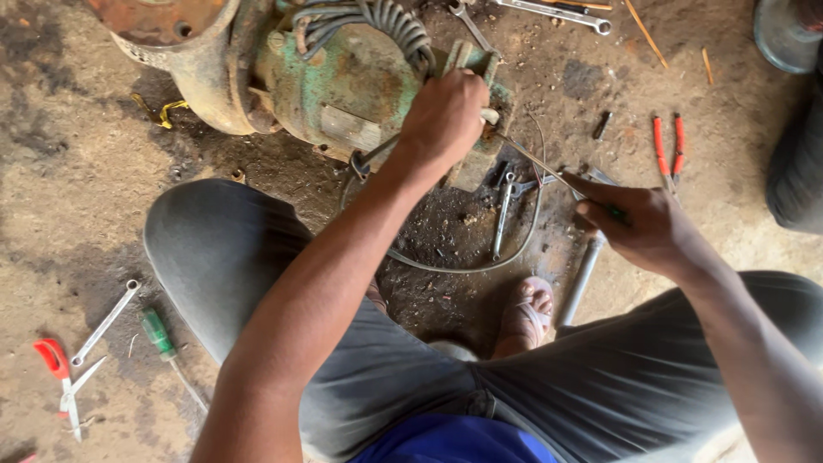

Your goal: The person sits on the floor repairing a rusty electric water pump. They use a screwdriver and wrenches to loosen and remove bolts from the pump housing, handle a cable and wires, and work on the pump's mounting bracket by hand.

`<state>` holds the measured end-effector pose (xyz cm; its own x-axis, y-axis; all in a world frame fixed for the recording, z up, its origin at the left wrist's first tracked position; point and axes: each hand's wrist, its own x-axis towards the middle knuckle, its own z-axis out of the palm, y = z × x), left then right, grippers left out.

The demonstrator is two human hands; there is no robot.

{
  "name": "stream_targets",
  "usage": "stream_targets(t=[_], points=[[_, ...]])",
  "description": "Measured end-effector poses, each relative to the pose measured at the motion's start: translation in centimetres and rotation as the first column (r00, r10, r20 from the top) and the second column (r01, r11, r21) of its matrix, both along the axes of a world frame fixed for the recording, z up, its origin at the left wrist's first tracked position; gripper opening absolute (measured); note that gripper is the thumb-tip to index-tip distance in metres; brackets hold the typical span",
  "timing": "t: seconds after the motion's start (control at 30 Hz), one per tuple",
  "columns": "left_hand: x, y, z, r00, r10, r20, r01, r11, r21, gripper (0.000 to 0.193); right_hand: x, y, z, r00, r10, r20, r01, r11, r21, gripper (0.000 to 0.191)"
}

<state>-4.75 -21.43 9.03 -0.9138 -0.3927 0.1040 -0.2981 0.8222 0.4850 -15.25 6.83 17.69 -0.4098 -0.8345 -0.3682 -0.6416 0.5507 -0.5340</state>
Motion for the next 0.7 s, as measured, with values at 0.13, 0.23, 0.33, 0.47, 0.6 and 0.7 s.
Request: stream_targets(t=[0.13,0.23,0.33,0.47,0.6,0.7], points=[[-0.5,-0.3,-0.8,1.0,0.004,-0.007,-0.005,1.0,-0.019,0.015,-1.2,-0.3,0.4,0.985,0.129,-0.111,-0.122,0.99,0.065,0.04],[-0.9,-0.4,-1.1,0.998,-0.003,-0.065,0.001,0.999,-0.037,0.016,-1.6,-1.1,1.0,0.968,0.148,-0.202,-0.124,0.984,0.128,0.037],[-1.2,-0.5,-1.0,0.999,0.001,-0.053,0.001,0.999,0.034,0.016,0.0,-2.3,-0.8,0.992,-0.109,-0.064,0.12,0.969,0.215,0.031],[-1.3,-0.7,-0.7,1.0,0.014,0.014,-0.015,0.995,0.095,0.016,3.9,-2.2,-5.9,0.88,-0.365,0.305,0.382,0.924,0.005,0.037],[-0.9,-0.5,-0.3,1.0,0.007,-0.011,-0.006,0.995,0.104,0.015,5.3,0.2,-7.7,0.876,-0.331,0.351,0.38,0.921,-0.08,0.042],[-0.6,-0.2,-0.1,0.999,0.029,-0.023,-0.026,0.993,0.116,0.016,5.5,1.5,-5.8,0.989,-0.132,0.072,0.149,0.933,-0.329,0.042]])
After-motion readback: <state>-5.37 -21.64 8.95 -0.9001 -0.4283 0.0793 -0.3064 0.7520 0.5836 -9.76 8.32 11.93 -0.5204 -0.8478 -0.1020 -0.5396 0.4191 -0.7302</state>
